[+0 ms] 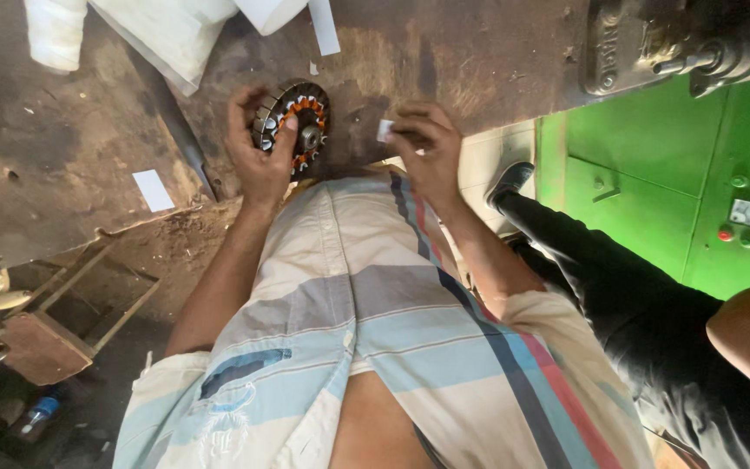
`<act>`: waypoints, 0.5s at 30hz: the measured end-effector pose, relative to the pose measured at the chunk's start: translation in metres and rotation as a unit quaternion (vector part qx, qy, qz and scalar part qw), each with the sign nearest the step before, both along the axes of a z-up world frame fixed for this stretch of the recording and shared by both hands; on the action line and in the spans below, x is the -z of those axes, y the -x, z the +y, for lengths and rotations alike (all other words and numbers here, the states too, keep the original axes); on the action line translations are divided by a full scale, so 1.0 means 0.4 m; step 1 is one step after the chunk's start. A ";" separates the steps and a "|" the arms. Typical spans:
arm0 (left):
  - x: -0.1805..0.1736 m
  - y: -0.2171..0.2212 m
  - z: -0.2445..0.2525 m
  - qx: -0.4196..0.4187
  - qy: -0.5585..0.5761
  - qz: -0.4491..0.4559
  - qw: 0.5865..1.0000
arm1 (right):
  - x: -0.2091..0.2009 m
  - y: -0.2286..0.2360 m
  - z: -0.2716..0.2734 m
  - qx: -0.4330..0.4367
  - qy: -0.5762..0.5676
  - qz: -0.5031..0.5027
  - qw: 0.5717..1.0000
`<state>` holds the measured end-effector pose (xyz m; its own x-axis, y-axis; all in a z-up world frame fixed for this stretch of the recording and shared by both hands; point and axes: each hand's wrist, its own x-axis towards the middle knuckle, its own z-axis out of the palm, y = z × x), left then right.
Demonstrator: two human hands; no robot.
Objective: The person assembles a circular motor component by inserting small white rectangular pieces into slots around a copper-wound rotor. They repeatedly pick up pieces from a workbench and place them into the rotor, rotating the part as needed to access different slots.
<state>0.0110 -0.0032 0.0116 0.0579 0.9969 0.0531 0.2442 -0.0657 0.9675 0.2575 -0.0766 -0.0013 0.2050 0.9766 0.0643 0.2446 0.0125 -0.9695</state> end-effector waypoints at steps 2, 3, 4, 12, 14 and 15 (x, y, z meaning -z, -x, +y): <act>0.000 0.013 0.001 0.041 0.007 -0.010 0.999 | -0.014 0.084 0.055 -0.058 -0.006 0.079 0.995; -0.004 0.023 -0.001 0.060 -0.008 0.003 0.998 | -0.021 0.122 0.081 -0.081 0.005 0.151 0.985; -0.013 0.035 0.009 0.080 -0.028 0.017 0.996 | -0.032 0.149 0.103 -0.086 0.001 0.164 0.983; -0.064 0.049 0.030 0.137 -0.024 0.021 0.990 | -0.043 0.229 0.156 -0.037 -0.011 0.122 0.992; -0.070 0.047 0.028 0.131 0.015 0.010 0.991 | -0.038 0.239 0.157 -0.014 -0.042 0.105 0.993; -0.071 0.048 0.028 0.132 0.013 0.010 0.991 | -0.036 0.241 0.157 -0.003 -0.058 0.096 0.994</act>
